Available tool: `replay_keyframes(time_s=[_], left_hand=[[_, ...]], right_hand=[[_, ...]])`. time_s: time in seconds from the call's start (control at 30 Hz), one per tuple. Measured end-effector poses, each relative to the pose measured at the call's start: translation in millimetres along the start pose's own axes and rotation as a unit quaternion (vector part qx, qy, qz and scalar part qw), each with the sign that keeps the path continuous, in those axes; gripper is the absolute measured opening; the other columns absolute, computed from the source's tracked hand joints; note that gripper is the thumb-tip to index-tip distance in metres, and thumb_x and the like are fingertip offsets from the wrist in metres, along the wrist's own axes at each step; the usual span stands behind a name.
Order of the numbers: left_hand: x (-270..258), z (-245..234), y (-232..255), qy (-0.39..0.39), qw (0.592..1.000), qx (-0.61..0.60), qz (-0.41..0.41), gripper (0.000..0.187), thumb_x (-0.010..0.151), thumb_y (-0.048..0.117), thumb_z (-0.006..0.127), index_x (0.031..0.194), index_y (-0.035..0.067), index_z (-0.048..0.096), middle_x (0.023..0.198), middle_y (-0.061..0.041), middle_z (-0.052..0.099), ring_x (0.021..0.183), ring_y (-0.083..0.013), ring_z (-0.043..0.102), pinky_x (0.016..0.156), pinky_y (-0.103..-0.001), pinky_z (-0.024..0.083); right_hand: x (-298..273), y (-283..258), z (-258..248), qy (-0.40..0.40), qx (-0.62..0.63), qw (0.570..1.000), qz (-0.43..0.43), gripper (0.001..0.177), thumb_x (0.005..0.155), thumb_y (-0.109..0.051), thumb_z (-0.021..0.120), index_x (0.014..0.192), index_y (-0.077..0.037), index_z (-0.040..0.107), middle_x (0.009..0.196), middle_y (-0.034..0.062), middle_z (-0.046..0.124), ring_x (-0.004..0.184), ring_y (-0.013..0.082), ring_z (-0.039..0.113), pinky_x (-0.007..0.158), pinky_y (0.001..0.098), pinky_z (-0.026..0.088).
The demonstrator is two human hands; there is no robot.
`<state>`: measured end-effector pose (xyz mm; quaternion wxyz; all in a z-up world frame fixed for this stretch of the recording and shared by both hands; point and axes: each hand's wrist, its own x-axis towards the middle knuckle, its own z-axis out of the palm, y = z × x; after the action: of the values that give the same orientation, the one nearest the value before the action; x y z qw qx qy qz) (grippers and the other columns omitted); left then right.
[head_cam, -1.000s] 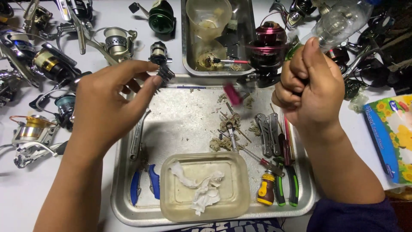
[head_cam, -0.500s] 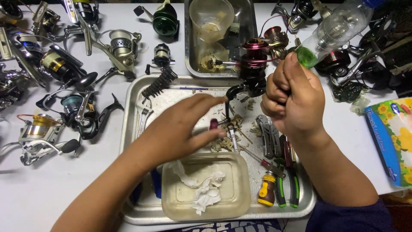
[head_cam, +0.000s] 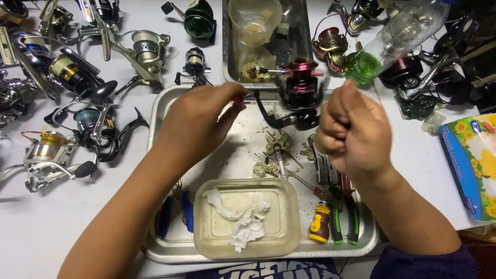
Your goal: The person cleans a fishing reel by wiping it with a white cloth and using a small brush to scrub the spool and handle. The person rotates the reel to access different parts and wipes the components repeatedly. The person places the cleaned reel on the table among other reels.
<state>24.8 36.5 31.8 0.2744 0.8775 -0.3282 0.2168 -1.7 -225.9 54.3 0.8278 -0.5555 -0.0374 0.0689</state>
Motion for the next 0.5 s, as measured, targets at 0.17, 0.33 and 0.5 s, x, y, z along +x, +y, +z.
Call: replay_keyframes(time_s=[0.17, 0.33, 0.5], left_hand=[[-8.2, -5.4, 25.5, -0.256, 0.963, -0.047, -0.063, 0.016, 0.092, 0.019, 0.066, 0.106, 0.013, 0.069, 0.077, -0.009, 0.074, 0.066, -0.0305, 0.070, 0.052, -0.045, 0.053], [22.3, -35.6, 31.6, -0.295, 0.933, -0.159, -0.134, 0.037, 0.094, 0.037, 0.062, 0.126, 0.021, 0.069, 0.116, -0.001, 0.078, 0.101, -0.0190, 0.074, 0.090, -0.037, 0.060], [22.3, -45.6, -10.4, -0.099, 0.974, -0.023, -0.205, 0.048, 0.094, 0.052, 0.065, 0.122, 0.014, 0.074, 0.106, -0.003, 0.078, 0.082, -0.0185, 0.073, 0.071, -0.040, 0.054]], right_hand=[[4.6, -7.6, 2.8, 0.018, 0.010, 0.999, -0.042, 0.044, 0.102, -0.043, 0.051, 0.069, -0.018, 0.037, 0.054, -0.0037, 0.026, 0.038, 0.0067, 0.020, 0.032, 0.0206, 0.017], [-3.5, 2.0, -0.3, 0.007, -0.008, 1.000, 0.001, 0.045, 0.103, -0.043, 0.051, 0.070, -0.015, 0.036, 0.056, -0.0017, 0.025, 0.045, 0.0070, 0.018, 0.036, 0.0182, 0.017], [1.2, -17.5, -10.8, -0.082, 0.093, 0.990, -0.062, 0.044, 0.106, -0.040, 0.043, 0.066, -0.021, 0.038, 0.052, -0.0074, 0.028, 0.035, 0.0045, 0.025, 0.030, 0.0201, 0.018]])
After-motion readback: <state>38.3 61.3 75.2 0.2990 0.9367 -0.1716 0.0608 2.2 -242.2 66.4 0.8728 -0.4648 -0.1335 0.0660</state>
